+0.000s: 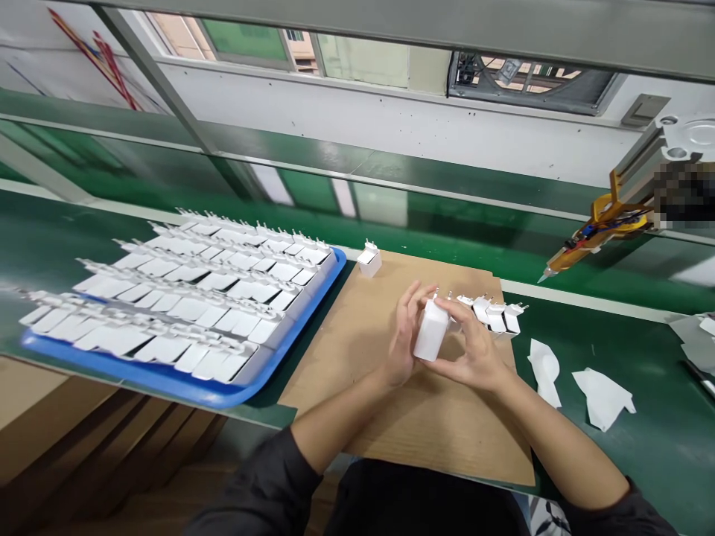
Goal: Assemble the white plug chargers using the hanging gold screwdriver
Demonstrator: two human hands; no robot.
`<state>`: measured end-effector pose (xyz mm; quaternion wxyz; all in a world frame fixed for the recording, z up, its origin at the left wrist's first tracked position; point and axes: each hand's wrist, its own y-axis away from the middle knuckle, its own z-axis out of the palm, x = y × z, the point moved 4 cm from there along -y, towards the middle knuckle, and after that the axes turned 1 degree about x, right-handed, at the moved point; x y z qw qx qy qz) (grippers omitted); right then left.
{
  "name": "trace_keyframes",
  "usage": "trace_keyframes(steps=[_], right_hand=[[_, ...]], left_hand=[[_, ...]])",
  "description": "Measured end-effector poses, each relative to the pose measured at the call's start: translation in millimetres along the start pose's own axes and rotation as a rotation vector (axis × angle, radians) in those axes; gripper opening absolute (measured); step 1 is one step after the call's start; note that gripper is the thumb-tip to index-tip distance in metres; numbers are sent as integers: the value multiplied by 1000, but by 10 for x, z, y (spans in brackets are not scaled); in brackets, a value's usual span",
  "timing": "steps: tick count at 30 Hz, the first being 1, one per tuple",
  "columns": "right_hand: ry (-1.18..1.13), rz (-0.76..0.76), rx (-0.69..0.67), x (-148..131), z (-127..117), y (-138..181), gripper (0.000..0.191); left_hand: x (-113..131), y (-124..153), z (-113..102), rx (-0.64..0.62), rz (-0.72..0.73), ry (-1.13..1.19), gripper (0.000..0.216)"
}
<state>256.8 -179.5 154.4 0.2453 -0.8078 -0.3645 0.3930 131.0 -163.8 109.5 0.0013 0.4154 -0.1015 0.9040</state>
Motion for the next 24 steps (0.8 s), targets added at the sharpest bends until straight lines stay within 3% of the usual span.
trace_keyframes(steps=[3, 6, 12, 24], right_hand=[[-37, 14, 0, -38, 23, 9, 81], [-9, 34, -21, -72, 43, 8, 80], [80, -17, -13, -96, 55, -12, 74], [101, -112, 45, -46, 88, 42, 84]], left_hand=[[46, 26, 31, -127, 4, -8, 76], [32, 40, 21, -172, -40, -37, 67], [-15, 32, -14, -101, -71, -44, 57], [-3, 18, 14, -48, -114, -7, 47]])
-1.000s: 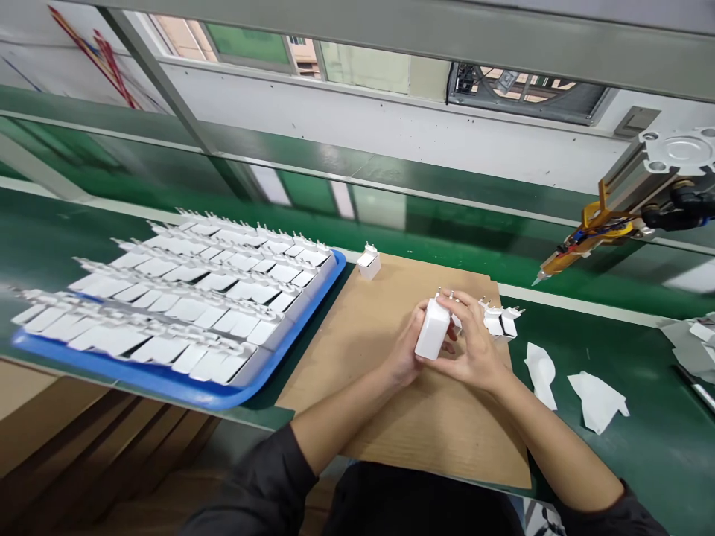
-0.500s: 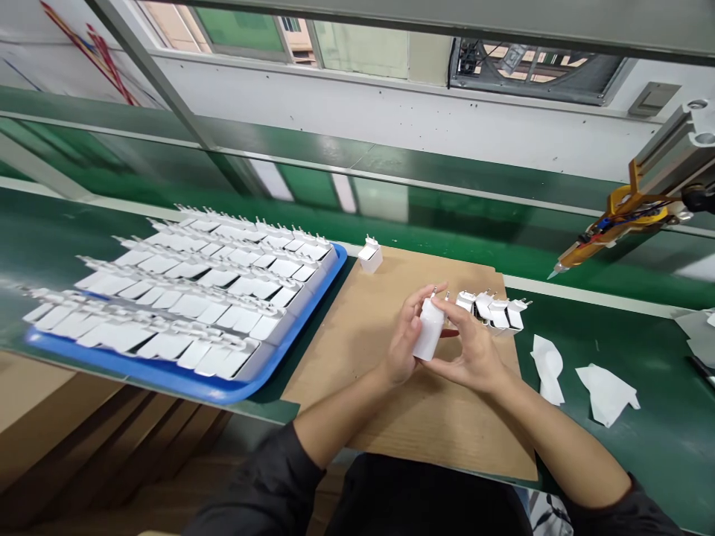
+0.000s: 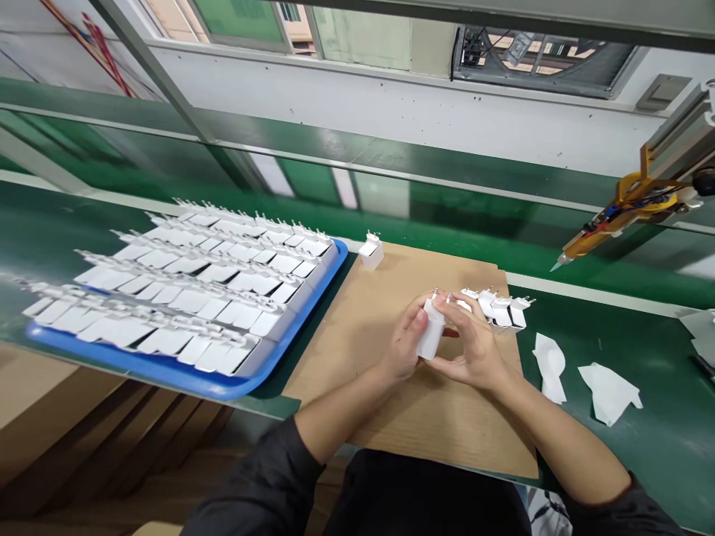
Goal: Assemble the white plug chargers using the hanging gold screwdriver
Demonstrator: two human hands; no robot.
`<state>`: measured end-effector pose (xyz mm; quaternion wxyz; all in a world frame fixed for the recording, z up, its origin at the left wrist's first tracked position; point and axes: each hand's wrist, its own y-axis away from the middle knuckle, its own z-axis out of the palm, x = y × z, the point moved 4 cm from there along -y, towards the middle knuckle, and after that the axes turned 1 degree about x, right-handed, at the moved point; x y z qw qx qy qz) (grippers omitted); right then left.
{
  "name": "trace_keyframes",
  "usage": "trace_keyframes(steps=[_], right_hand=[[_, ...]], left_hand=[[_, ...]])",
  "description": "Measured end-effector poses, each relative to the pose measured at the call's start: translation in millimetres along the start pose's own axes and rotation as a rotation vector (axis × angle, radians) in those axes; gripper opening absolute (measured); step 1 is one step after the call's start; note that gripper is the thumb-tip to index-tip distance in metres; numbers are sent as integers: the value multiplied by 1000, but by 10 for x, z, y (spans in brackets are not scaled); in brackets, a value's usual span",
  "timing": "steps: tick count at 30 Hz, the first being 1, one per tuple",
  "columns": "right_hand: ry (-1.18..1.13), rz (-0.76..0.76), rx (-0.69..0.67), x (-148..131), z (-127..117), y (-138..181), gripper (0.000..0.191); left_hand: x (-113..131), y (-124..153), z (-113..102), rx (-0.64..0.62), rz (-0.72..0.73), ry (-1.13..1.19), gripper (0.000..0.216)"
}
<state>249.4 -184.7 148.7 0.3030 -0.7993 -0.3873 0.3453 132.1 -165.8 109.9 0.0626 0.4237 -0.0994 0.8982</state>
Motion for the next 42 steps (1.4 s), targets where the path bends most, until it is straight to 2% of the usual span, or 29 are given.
trace_keyframes(steps=[4, 11, 23, 26, 30, 37, 42], right_hand=[[-6, 21, -7, 26, 10, 27, 85], [31, 45, -68, 15, 5, -35, 82], [107, 176, -150, 48, -51, -67, 88], [75, 153, -176, 46, -58, -84, 93], [-5, 108, -210, 27, -52, -101, 88], [-40, 76, -170, 17, -47, -104, 74], [-37, 54, -139, 19, -15, -73, 73]], left_hand=[[-13, -5, -20, -18, 2, 8, 46], [-41, -32, -18, 4, -83, 36, 54], [-49, -56, -41, 17, -71, 24, 52], [-73, -52, -40, 3, -85, 15, 51], [-78, -37, -28, -12, -86, 11, 47], [-81, -26, -20, -26, -111, 9, 46], [-68, -12, 7, -46, -106, 39, 44]])
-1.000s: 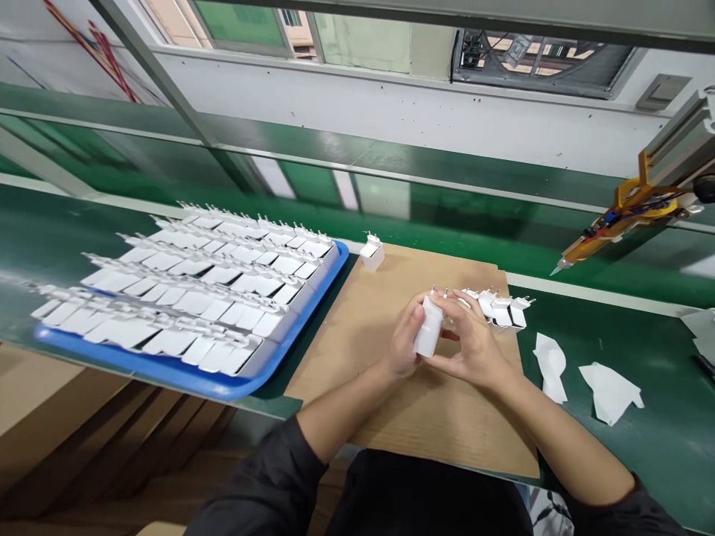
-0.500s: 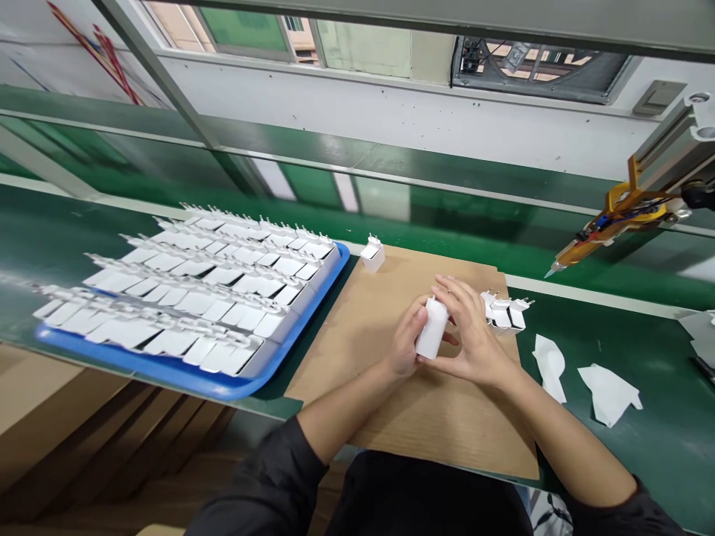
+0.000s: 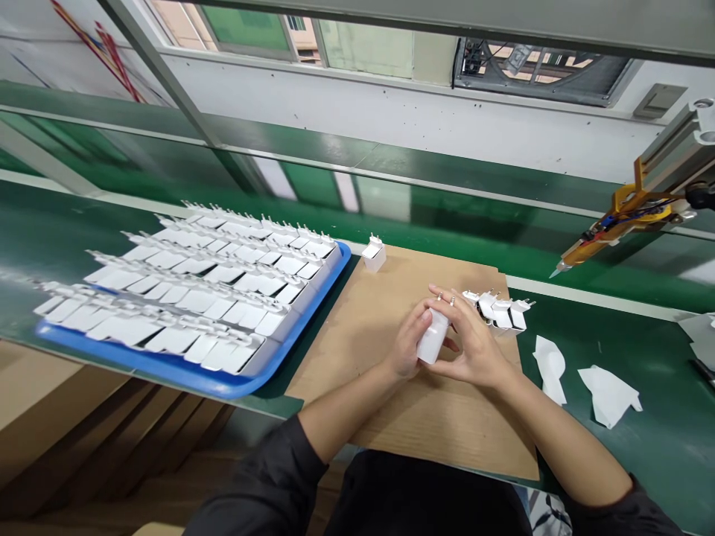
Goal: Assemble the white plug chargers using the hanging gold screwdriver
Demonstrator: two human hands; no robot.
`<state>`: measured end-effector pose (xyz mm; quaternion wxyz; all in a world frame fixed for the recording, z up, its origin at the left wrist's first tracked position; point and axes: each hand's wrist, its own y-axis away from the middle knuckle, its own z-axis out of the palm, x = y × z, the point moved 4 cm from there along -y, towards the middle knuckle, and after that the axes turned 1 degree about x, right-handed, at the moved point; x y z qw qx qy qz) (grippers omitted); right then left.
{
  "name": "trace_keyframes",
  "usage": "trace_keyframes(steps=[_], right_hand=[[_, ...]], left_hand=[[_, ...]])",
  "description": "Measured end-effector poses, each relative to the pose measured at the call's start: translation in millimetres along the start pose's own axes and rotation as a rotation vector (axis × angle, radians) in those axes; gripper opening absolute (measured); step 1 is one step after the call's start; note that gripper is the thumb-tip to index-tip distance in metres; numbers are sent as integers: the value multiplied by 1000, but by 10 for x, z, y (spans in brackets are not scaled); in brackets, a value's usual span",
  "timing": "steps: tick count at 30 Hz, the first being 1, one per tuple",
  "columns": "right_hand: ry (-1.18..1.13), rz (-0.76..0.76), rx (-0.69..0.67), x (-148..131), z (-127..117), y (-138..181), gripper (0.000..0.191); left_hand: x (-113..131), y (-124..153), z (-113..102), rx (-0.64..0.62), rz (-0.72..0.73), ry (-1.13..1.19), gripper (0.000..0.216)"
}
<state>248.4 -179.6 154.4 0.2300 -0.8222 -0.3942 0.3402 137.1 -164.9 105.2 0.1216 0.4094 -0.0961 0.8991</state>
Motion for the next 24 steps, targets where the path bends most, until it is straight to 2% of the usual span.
trace_keyframes(steps=[5, 12, 24], right_hand=[[52, -53, 80, -7, 10, 29, 72], [132, -103, 135, 0, 19, 67, 76], [143, -92, 112, -8, 22, 49, 77]], left_hand=[[-21, -12, -2, -33, -11, -36, 49], [-34, -17, -14, -46, -24, -41, 45], [-57, -13, 0, -66, -40, 9, 54]])
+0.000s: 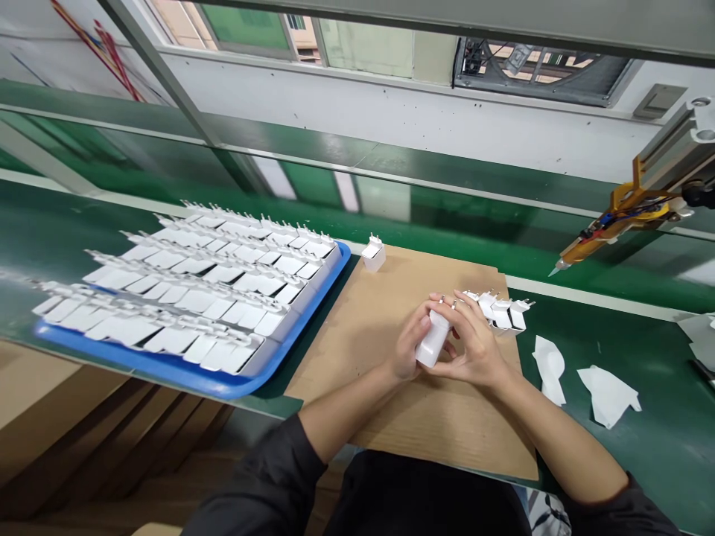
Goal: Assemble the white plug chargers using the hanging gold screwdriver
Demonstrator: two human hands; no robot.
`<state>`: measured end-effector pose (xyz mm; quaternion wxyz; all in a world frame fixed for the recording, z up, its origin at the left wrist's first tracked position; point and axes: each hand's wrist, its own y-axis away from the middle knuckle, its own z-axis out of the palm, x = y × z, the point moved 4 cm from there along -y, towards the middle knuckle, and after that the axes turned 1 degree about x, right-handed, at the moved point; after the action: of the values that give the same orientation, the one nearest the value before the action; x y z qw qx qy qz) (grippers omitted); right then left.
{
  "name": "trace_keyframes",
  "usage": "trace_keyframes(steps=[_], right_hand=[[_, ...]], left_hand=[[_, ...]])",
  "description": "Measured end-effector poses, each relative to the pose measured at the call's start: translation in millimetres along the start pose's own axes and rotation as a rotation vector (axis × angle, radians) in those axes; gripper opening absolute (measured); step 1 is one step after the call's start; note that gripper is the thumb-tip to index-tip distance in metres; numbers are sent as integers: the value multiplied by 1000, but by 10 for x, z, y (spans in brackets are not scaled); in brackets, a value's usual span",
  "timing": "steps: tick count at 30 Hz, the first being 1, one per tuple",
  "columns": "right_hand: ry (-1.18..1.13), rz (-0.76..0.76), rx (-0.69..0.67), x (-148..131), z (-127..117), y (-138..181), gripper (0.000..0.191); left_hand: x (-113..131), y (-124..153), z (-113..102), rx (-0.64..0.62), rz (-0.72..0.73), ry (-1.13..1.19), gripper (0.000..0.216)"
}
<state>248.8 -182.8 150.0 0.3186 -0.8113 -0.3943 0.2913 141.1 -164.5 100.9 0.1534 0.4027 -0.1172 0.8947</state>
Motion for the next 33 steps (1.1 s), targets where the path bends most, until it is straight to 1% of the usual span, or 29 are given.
trace_keyframes(steps=[4, 8, 10, 13, 15, 18, 20, 23, 25, 28, 30, 33], right_hand=[[-32, 95, -67, 16, 23, 4, 80], [-139, 161, -150, 51, 26, -4, 98], [-196, 177, -162, 75, 20, -5, 106], [-219, 203, -153, 112, 20, 3, 110], [-202, 212, -143, 123, 22, 7, 106], [-158, 198, -135, 120, 20, 0, 87], [-124, 181, -121, 116, 16, -10, 74], [-96, 132, -73, 108, 3, -25, 61], [-81, 92, -40, 101, -5, -30, 55], [-44, 59, -5, 94, -27, -33, 54], [-23, 60, 13, 98, -55, -35, 54], [44, 64, 38, 117, -109, -33, 53]], left_hand=[[4, 1, 11, -15, -87, 55, 59], [26, -13, 29, -16, -152, 166, 55], [40, -20, 33, -11, -166, 227, 52], [63, -33, 25, -4, -180, 320, 49], [89, -44, 8, 2, -176, 374, 44], [126, -57, -34, 34, -164, 426, 40], [127, -56, -56, 44, -176, 436, 44], [107, -45, -65, 20, -191, 418, 51], [93, -40, -58, -3, -197, 378, 54], [89, -64, -60, 3, -183, 297, 59], [87, -106, -89, 43, -167, 218, 62], [102, -175, -196, 191, -79, 21, 58]])
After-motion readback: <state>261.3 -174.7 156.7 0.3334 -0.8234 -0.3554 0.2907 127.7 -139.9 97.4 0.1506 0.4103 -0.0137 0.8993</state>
